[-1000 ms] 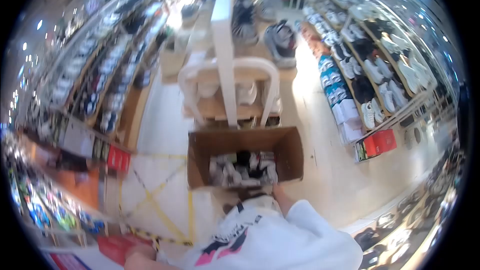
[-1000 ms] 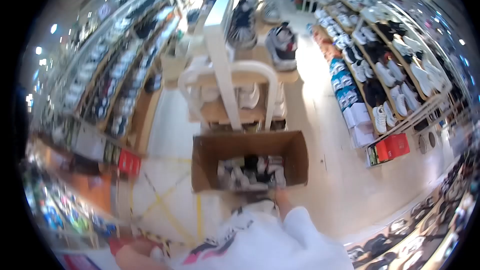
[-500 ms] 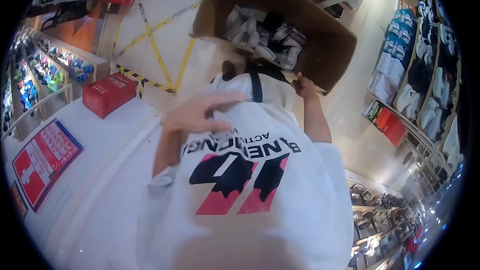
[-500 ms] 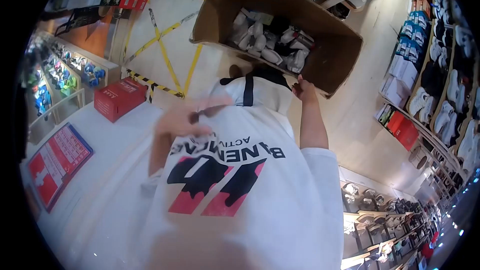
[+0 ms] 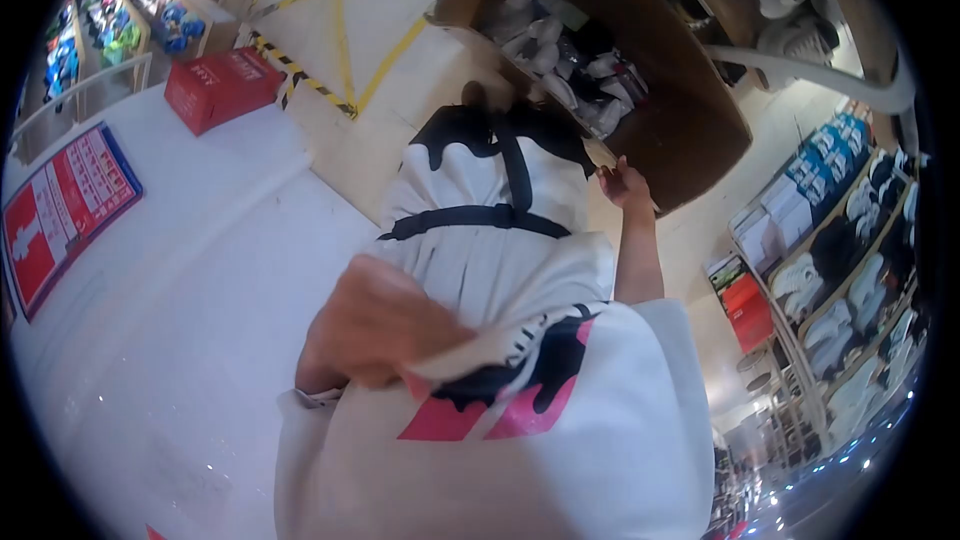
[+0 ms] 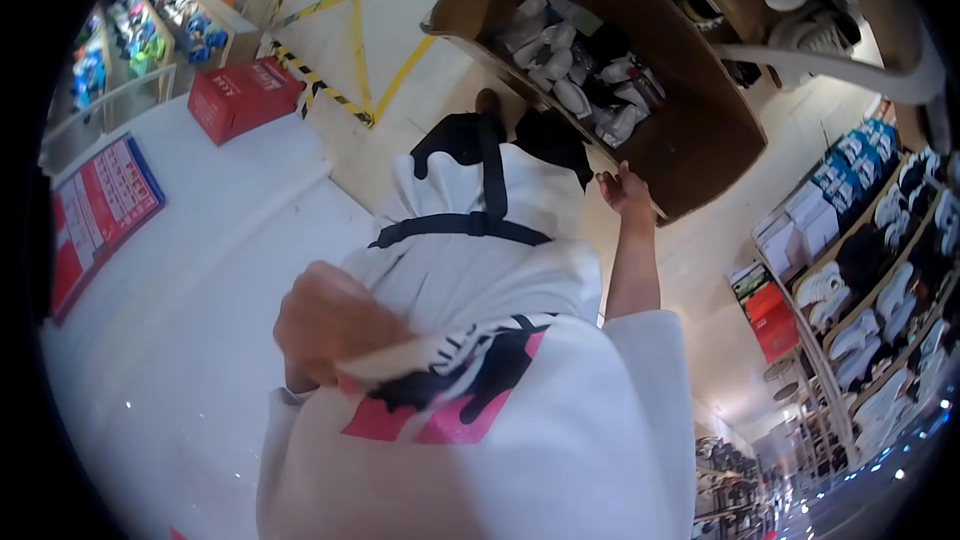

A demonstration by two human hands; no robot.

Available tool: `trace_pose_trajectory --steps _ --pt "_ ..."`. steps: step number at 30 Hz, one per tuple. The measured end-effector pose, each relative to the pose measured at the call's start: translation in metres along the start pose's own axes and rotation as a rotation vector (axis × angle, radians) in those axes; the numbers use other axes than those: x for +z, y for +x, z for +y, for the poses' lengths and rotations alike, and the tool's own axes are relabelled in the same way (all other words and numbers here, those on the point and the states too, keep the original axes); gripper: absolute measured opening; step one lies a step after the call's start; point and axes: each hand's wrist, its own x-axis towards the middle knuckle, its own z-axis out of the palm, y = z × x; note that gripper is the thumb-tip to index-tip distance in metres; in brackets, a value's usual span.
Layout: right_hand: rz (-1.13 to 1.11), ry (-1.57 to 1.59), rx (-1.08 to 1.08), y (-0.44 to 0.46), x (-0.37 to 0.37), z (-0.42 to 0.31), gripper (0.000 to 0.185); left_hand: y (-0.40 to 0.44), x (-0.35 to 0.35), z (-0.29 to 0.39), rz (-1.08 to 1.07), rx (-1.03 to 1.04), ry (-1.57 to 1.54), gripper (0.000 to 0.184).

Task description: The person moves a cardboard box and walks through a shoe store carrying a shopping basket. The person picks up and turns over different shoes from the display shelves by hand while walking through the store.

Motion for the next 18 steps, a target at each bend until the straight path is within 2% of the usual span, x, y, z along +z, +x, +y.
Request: trace_pose_trajectory --steps 4,6,8,9,10,11,12,13,14,15,16,17,18 --pt "-0.013 0.043 0.006 -0.035 0.020 -0.005 0.025 0.015 0.008 0.020 -0.099 0.058 -0.178 0.027" --pt "-0.019 0.046 0.083 -0.031 0.018 -0.011 0.033 0.018 0.001 0.016 -0.126 0.043 -0.235 0.030" --pt "-0.029 -0.036 0.138 -0.022 0.007 -0.011 0.038 0.017 -0.024 -0.009 -0.047 -0.088 -0.299 0.034" --pt "-0.037 -0.112 0.200 -0.025 0.005 -0.011 0.042 0.013 -0.045 -0.030 0.114 -0.262 -0.307 0.036" --pt "0.029 -0.366 0.090 -0.040 0.016 -0.006 0.045 0.005 -0.064 -0.056 0.320 -0.459 -0.287 0.039" --pt "0.121 -0.628 0.001 -0.055 0.026 -0.002 0.047 -0.011 -0.081 -0.085 0.462 -0.633 -0.083 0.041" --pt "0.129 -0.929 -0.240 -0.068 0.036 0.005 0.043 -0.040 -0.084 -0.111 0.402 -0.748 0.327 0.051" --pt "-0.042 -1.166 -0.600 -0.079 0.051 0.011 0.039 -0.060 -0.085 -0.125 0.281 -0.867 0.567 0.052" --pt "-0.242 -1.246 -0.788 -0.097 0.077 0.015 0.035 -0.079 -0.091 -0.136 0.198 -0.911 0.510 0.053" --pt "-0.390 -1.243 -0.810 -0.126 0.108 0.019 0.032 -0.078 -0.097 -0.126 0.119 -0.949 0.342 0.050" --pt "-0.446 -1.198 -0.694 -0.167 0.147 0.023 0.031 -0.082 -0.098 -0.117 0.204 -0.925 0.345 0.040" --pt "-0.492 -1.153 -0.576 -0.208 0.186 0.028 0.030 -0.082 -0.107 -0.110 0.215 -0.913 0.351 0.040" --pt "-0.497 -1.471 -0.813 -0.204 0.197 0.030 0.027 -0.079 -0.118 -0.105 0.247 -1.010 0.388 0.036"
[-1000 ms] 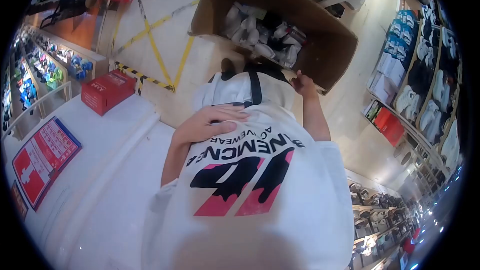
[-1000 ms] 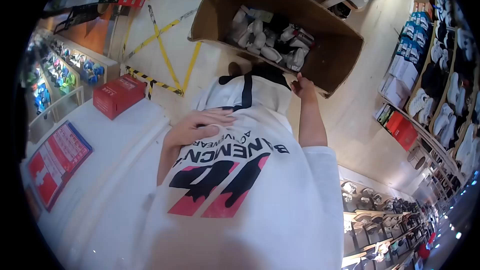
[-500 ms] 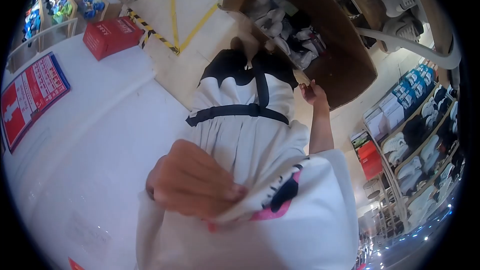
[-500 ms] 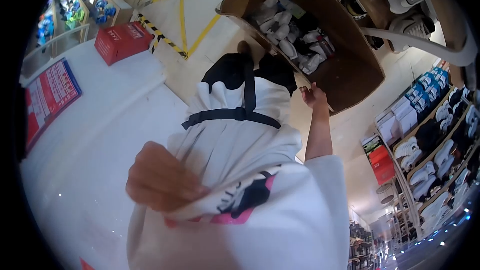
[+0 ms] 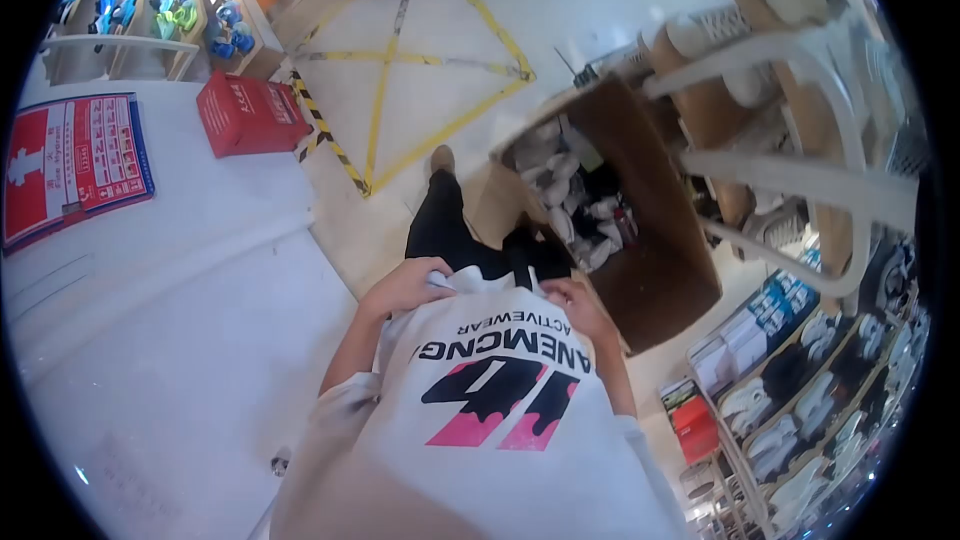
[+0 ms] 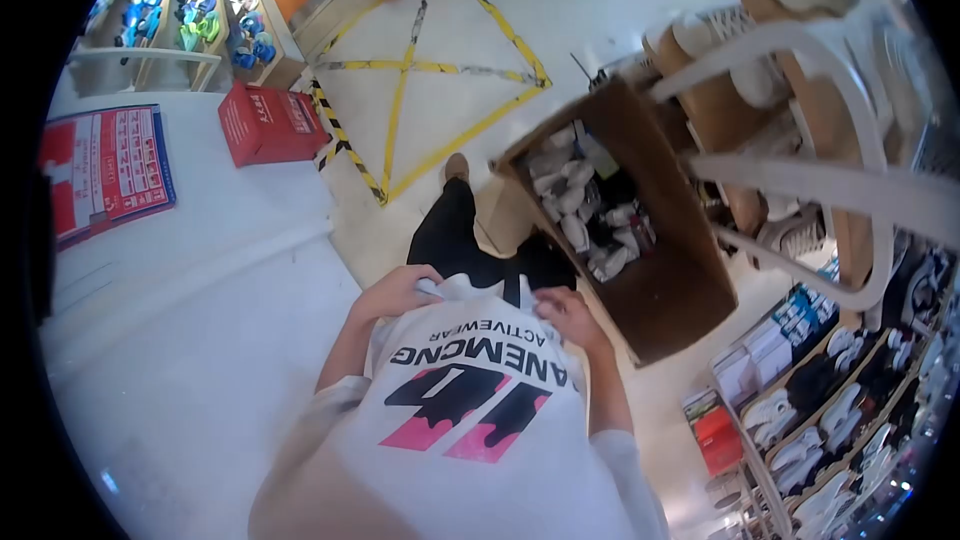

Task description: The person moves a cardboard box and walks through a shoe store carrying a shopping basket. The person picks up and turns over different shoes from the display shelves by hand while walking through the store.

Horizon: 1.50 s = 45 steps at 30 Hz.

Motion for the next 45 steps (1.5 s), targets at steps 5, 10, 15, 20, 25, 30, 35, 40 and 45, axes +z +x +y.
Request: trace_pose_trajectory --steps 5,10,15,20,25,30,35,40,45 --pt "0.105 0.115 -0.016 0.092 0.020 -0.018 0.020 0.045 -0.056 -0.047 0.446 0.005 0.004 0.024" --pt "0.080 0.192 0.001 0.232 0.028 -0.086 0.021 0.109 -0.171 -0.131 0.831 -0.131 -0.023 0.022" --pt "0.130 0.250 0.176 0.296 0.042 -0.134 0.022 0.085 -0.219 -0.216 0.742 -0.144 0.088 0.022" --pt "0.019 0.245 0.246 0.359 0.043 -0.204 0.021 0.092 -0.234 -0.262 0.588 -0.128 -0.050 0.023" --pt "-0.038 -0.087 0.170 0.473 0.053 -0.260 0.029 0.114 -0.304 -0.277 0.582 -0.135 -0.070 0.026" --pt "-0.136 -0.625 -0.567 0.575 0.032 -0.264 0.027 0.157 -0.379 -0.340 0.456 -0.212 -0.107 0.029" --pt "-0.082 0.018 0.224 0.683 0.069 -0.368 0.039 0.207 -0.506 -0.424 0.427 -0.069 0.072 0.035" --pt "-0.487 -0.434 0.018 0.806 0.140 -0.502 0.037 0.176 -0.668 -0.383 0.596 -0.186 -0.084 0.035" --pt "-0.498 -0.793 -0.092 0.925 0.145 -0.526 0.036 0.167 -0.758 -0.392 1.073 -0.265 -0.668 0.028"
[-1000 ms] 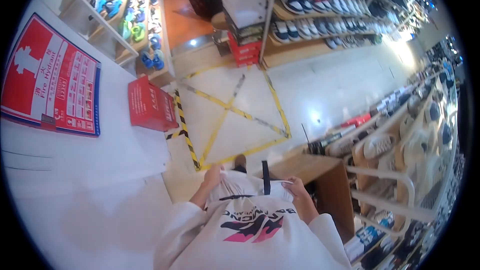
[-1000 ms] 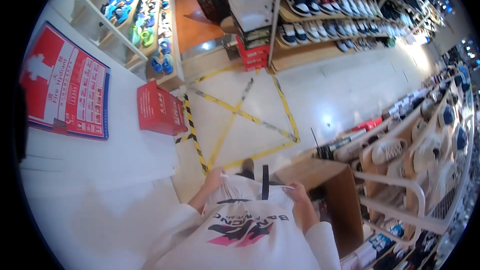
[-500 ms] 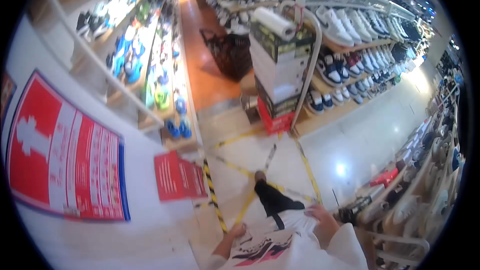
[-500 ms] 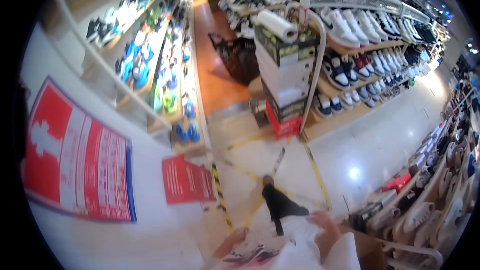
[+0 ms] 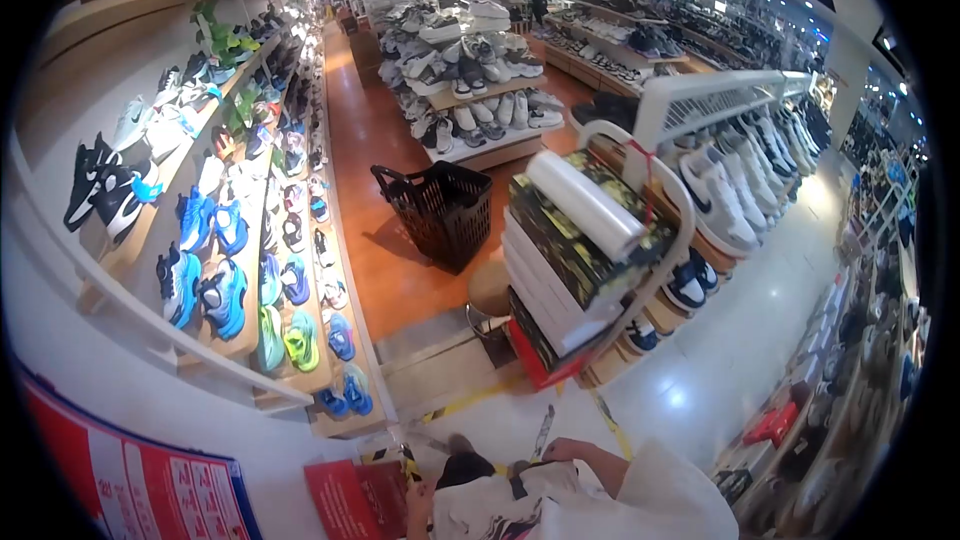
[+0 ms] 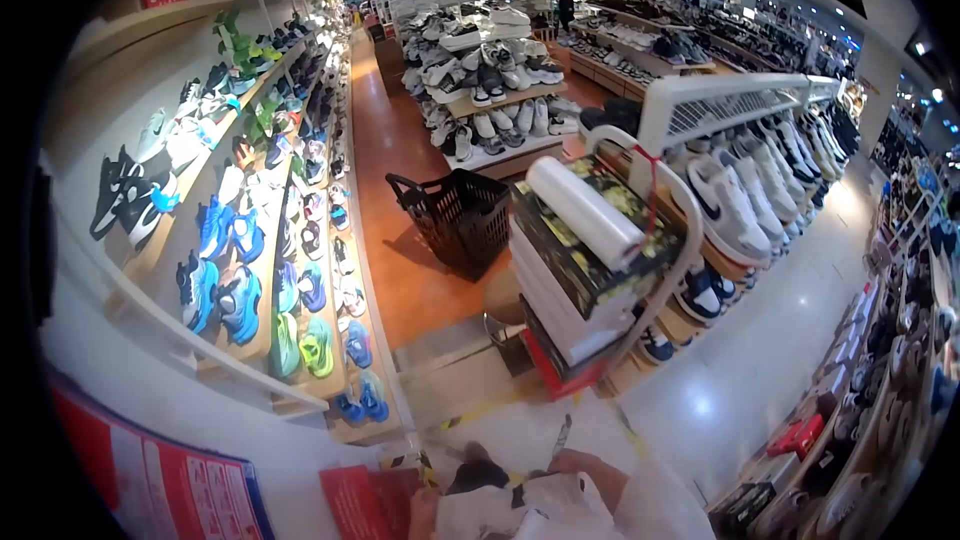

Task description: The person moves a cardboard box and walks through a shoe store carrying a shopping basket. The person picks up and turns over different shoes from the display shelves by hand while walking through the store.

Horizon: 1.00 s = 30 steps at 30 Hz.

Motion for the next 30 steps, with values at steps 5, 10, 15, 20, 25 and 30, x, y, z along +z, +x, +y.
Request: trace_pose_trajectory --steps 5,10,15,20,25,30 --pt "0.207 -0.181 0.327 0.074 -0.028 0.032 0.023 0.074 -0.022 -0.028 -0.089 -0.226 0.247 0.024" --pt "0.168 -0.493 0.353 0.113 -0.082 -0.042 0.017 0.191 -0.068 0.005 -0.192 -0.212 0.254 0.021" --pt "0.600 0.497 0.542 0.186 -0.135 -0.103 0.016 0.339 -0.112 0.059 -0.270 -0.184 0.031 0.018" --pt "0.949 0.955 0.353 0.267 -0.208 -0.151 0.015 0.482 -0.141 0.152 -0.219 -0.231 -0.498 0.015" --pt "1.181 0.487 -0.005 0.375 -0.375 -0.204 0.017 0.519 -0.162 0.271 -0.121 -0.035 -0.451 0.014" --pt "1.212 0.221 -0.262 0.434 -0.567 -0.354 0.046 0.568 -0.134 0.259 -0.310 0.305 -0.350 0.027"
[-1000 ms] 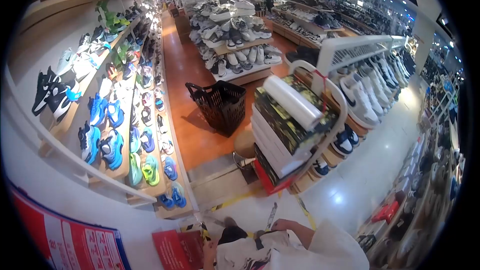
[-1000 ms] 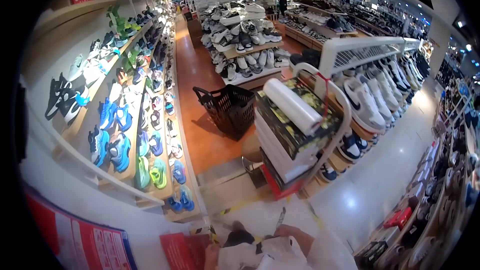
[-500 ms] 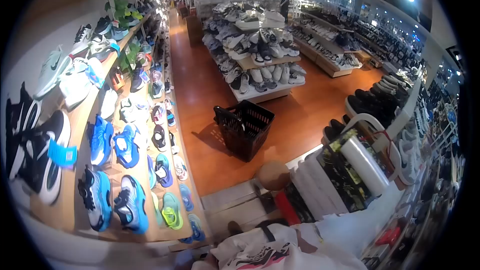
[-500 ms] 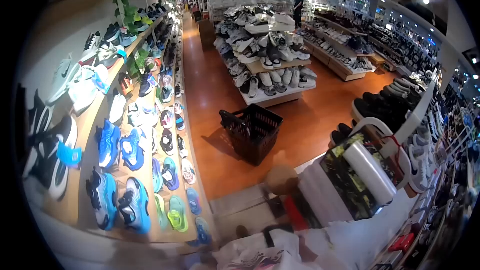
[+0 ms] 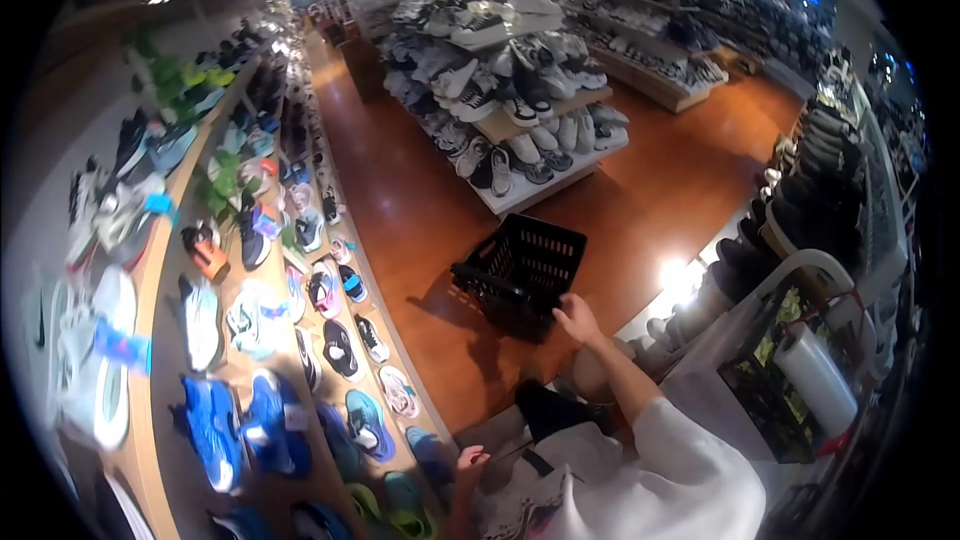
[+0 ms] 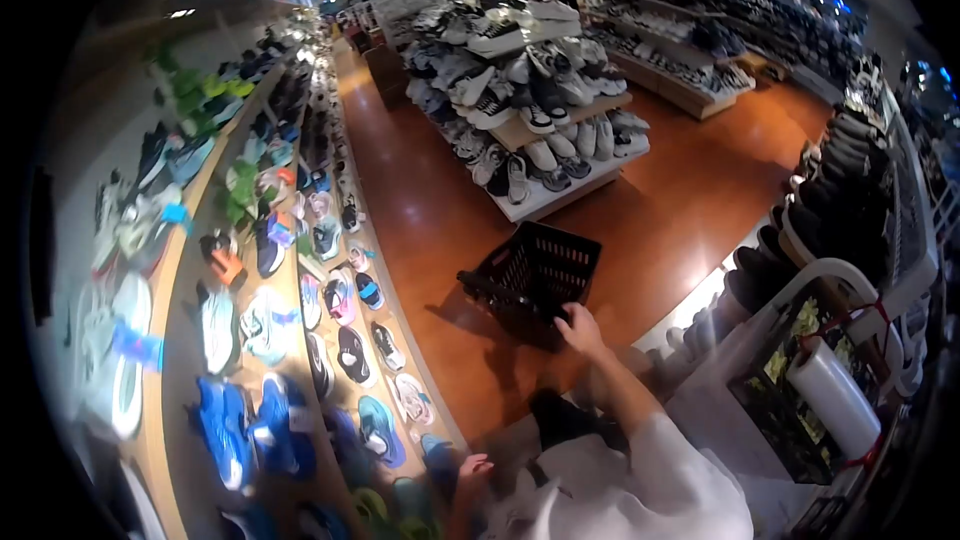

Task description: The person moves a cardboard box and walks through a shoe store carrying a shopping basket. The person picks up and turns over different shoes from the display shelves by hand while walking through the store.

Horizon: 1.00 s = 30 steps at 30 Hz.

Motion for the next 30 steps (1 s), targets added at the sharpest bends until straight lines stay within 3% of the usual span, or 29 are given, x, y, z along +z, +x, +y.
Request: trace_pose_trajectory --steps 1,3,5,7,9,10,11,12,13,14,15,16,17,18,19,20,22,23,25,28,30 --pt "0.006 -0.119 -0.047 0.032 0.011 -0.015 0.052 0.029 -0.004 0.009 0.010 0.028 0.209 0.037" --pt "-0.044 -0.250 -0.080 0.086 0.030 -0.032 0.071 0.115 -0.007 0.040 0.053 0.129 0.334 0.039" --pt "-0.456 -0.279 0.091 0.121 0.044 -0.032 0.092 0.200 0.003 0.108 0.102 0.292 0.586 0.041" --pt "-0.779 -0.190 0.276 0.131 0.049 -0.033 0.090 0.265 0.038 0.229 0.056 0.431 0.842 0.040" --pt "-0.825 0.004 0.318 0.132 0.048 -0.035 0.076 0.335 0.071 0.297 -0.041 0.665 1.017 0.037" --pt "-0.816 0.065 0.186 0.129 0.069 -0.017 0.065 0.365 0.079 0.309 -0.082 0.820 1.080 0.035" --pt "-0.689 -0.028 0.040 0.128 0.075 -0.029 0.058 0.391 0.087 0.314 -0.175 0.842 1.126 0.031" --pt "-0.789 -0.028 0.248 0.125 0.067 -0.038 0.053 0.409 0.094 0.320 -0.256 0.864 1.159 0.028" --pt "-0.786 -0.161 0.172 0.125 0.080 -0.029 0.050 0.426 0.096 0.323 -0.438 0.747 1.249 0.024" --pt "-0.846 0.015 0.239 0.124 0.088 -0.014 0.062 0.448 0.087 0.304 -0.572 0.750 1.320 0.032" --pt "-0.979 0.144 0.422 0.133 0.065 -0.032 0.073 0.449 0.085 0.300 -0.624 0.499 1.395 0.041" --pt "-0.944 0.252 0.578 0.136 0.052 -0.042 0.083 0.462 0.083 0.294 -0.792 0.177 1.363 0.045" --pt "-0.846 0.187 0.645 0.136 0.052 -0.036 0.085 0.462 0.090 0.291 -0.807 0.340 1.342 0.046" --pt "-1.016 0.222 0.681 0.147 0.046 -0.025 0.094 0.454 0.092 0.289 -0.917 0.529 1.512 0.044" --pt "-0.935 0.265 0.636 0.146 0.041 -0.023 0.095 0.459 0.085 0.269 -0.961 0.640 1.455 0.038" --pt "-0.839 0.305 0.594 0.151 0.033 -0.030 0.095 0.454 0.101 0.291 -0.897 0.416 1.295 0.035" --pt "-0.836 0.118 0.689 0.163 0.016 -0.051 0.097 0.477 0.106 0.257 -0.872 0.639 1.190 0.031" --pt "-0.775 0.150 0.779 0.174 0.008 -0.067 0.098 0.494 0.115 0.254 -0.885 0.644 1.136 0.029" --pt "-0.680 -0.012 0.851 0.173 0.043 -0.034 0.088 0.523 0.137 0.288 -0.950 0.686 1.137 0.026" --pt "-0.222 -0.246 0.686 0.204 0.092 -0.020 0.064 0.587 0.172 0.318 -0.939 0.643 1.201 0.036" --pt "-0.401 -0.367 0.817 0.238 0.086 -0.036 0.052 0.612 0.203 0.331 -1.077 0.604 1.407 0.043"
